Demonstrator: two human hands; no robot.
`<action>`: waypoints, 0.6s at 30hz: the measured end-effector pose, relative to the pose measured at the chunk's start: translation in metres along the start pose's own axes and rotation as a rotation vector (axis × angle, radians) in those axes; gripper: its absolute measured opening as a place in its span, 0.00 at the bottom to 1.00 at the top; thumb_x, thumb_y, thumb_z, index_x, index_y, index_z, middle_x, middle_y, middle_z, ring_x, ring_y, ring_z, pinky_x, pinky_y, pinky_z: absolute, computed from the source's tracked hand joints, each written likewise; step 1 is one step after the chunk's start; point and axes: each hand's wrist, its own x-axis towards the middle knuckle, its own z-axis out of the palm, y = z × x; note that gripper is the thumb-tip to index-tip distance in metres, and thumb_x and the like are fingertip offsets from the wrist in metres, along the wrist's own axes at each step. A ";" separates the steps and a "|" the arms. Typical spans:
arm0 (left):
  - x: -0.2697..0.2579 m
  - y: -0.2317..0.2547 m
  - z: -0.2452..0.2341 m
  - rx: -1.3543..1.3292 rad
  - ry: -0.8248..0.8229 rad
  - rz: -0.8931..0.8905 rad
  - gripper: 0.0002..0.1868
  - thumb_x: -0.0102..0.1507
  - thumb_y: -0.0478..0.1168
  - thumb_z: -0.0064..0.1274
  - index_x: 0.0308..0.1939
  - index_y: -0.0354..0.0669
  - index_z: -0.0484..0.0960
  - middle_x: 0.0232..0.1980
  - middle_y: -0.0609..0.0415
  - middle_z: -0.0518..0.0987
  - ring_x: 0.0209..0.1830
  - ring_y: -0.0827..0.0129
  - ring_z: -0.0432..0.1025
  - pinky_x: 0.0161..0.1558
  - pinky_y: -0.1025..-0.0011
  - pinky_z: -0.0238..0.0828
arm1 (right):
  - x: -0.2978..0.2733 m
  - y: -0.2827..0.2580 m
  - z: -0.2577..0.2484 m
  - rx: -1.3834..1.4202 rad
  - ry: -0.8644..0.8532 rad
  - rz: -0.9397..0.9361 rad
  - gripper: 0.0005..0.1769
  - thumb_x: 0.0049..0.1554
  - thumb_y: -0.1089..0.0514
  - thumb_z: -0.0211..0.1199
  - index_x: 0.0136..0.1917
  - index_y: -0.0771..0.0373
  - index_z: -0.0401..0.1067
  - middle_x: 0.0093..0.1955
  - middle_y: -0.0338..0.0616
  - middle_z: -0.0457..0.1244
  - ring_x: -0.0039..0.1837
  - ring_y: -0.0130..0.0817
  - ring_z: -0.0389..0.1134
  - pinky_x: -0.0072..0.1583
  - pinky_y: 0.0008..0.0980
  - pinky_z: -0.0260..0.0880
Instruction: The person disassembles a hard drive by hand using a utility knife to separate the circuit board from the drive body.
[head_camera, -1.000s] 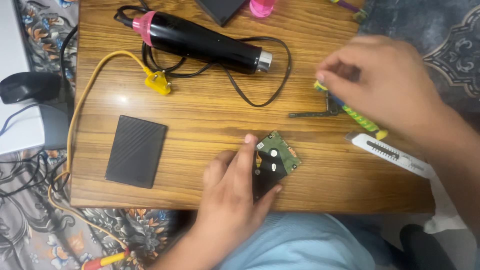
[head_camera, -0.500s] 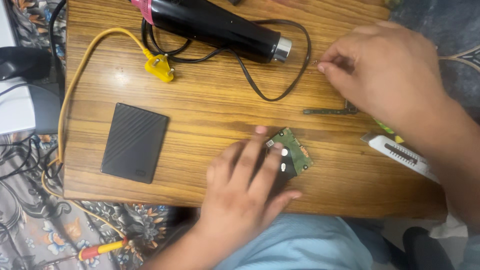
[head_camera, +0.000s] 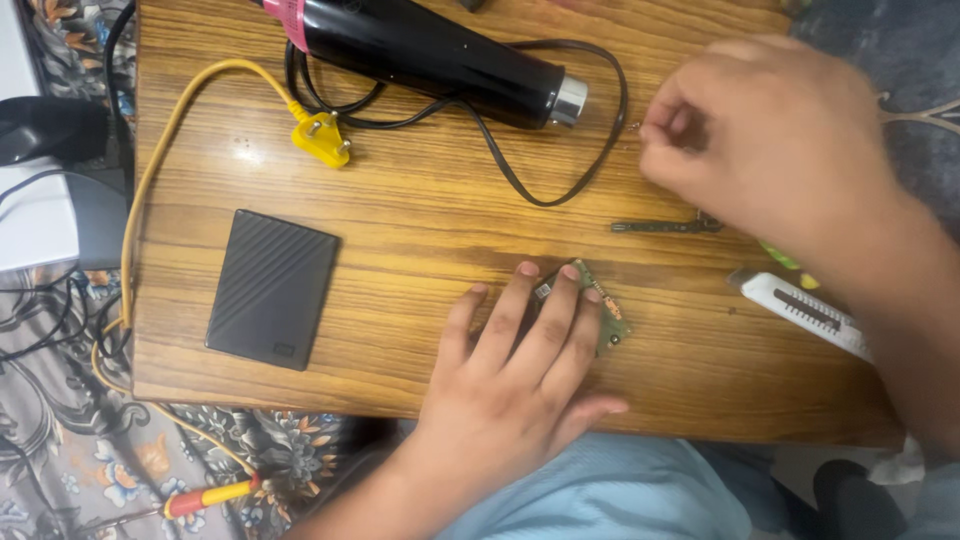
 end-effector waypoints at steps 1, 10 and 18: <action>0.001 -0.001 0.000 0.007 0.004 0.003 0.39 0.66 0.67 0.51 0.69 0.43 0.74 0.73 0.46 0.69 0.74 0.51 0.62 0.68 0.46 0.59 | -0.001 0.001 -0.006 0.136 -0.084 0.061 0.05 0.53 0.56 0.72 0.40 0.58 0.79 0.37 0.39 0.68 0.42 0.35 0.69 0.42 0.35 0.68; 0.002 -0.004 -0.002 -0.060 0.002 -0.016 0.39 0.65 0.67 0.50 0.70 0.42 0.72 0.74 0.42 0.68 0.75 0.48 0.62 0.68 0.46 0.59 | -0.030 -0.028 -0.016 0.750 -0.353 0.026 0.06 0.51 0.57 0.71 0.43 0.58 0.78 0.38 0.33 0.69 0.41 0.22 0.69 0.41 0.24 0.72; -0.002 -0.006 -0.002 -0.139 0.028 -0.031 0.39 0.65 0.66 0.51 0.68 0.41 0.72 0.73 0.39 0.68 0.75 0.47 0.62 0.70 0.46 0.59 | -0.030 -0.037 0.006 0.710 -0.325 0.054 0.05 0.54 0.60 0.68 0.45 0.60 0.79 0.42 0.36 0.68 0.38 0.22 0.71 0.38 0.22 0.72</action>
